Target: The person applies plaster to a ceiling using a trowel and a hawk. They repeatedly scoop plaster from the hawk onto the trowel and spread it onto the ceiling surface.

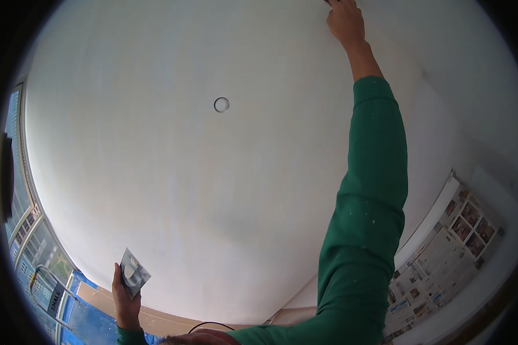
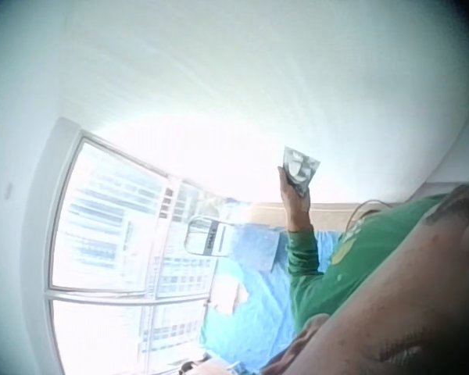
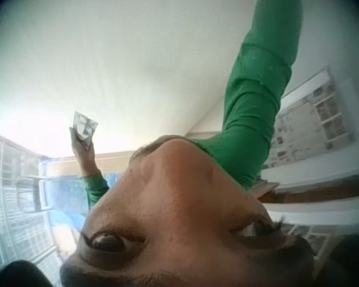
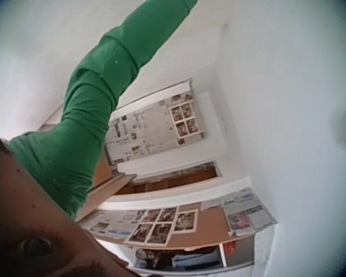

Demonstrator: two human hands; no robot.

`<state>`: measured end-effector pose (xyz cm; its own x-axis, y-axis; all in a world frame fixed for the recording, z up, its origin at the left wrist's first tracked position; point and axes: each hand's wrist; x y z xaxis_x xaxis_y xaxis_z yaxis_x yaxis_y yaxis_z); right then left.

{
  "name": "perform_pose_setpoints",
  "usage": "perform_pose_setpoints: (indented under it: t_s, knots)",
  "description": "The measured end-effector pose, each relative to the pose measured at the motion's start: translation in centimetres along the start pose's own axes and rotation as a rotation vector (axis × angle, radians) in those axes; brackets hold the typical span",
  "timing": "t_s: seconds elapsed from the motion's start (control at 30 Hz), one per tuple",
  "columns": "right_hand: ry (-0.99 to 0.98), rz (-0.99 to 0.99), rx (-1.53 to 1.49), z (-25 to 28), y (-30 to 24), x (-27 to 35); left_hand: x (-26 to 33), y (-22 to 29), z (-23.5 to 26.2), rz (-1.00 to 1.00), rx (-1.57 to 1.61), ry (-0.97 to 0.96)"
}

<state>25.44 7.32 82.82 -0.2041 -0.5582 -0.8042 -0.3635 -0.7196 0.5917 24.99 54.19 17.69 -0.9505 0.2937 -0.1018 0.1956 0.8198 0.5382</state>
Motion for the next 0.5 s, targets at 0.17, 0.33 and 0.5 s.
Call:
perform_pose_setpoints:
  t_s: [0.17,0.33,0.5]
  knots:
    - [-0.009,0.009,0.070,-3.2,0.8,-2.8,2.2,-2.1,9.2,-0.082,-0.077,0.205]
    - [-0.045,-0.021,0.129,-6.5,1.5,-3.9,2.7,-3.2,11.3,-0.028,0.034,0.318]
    - [-0.013,-0.048,0.264,-7.3,3.8,-5.0,1.6,-5.1,13.0,-0.014,0.072,0.266]
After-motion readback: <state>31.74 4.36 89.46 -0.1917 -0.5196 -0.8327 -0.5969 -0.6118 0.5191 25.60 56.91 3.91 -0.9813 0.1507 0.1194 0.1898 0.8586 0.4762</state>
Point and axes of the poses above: each hand's wrist, its own x-axis away from the middle knuckle, its own z-axis out of the back of the hand, y = z × x, and after that the axes turned 9 degrees about -y, right-handed
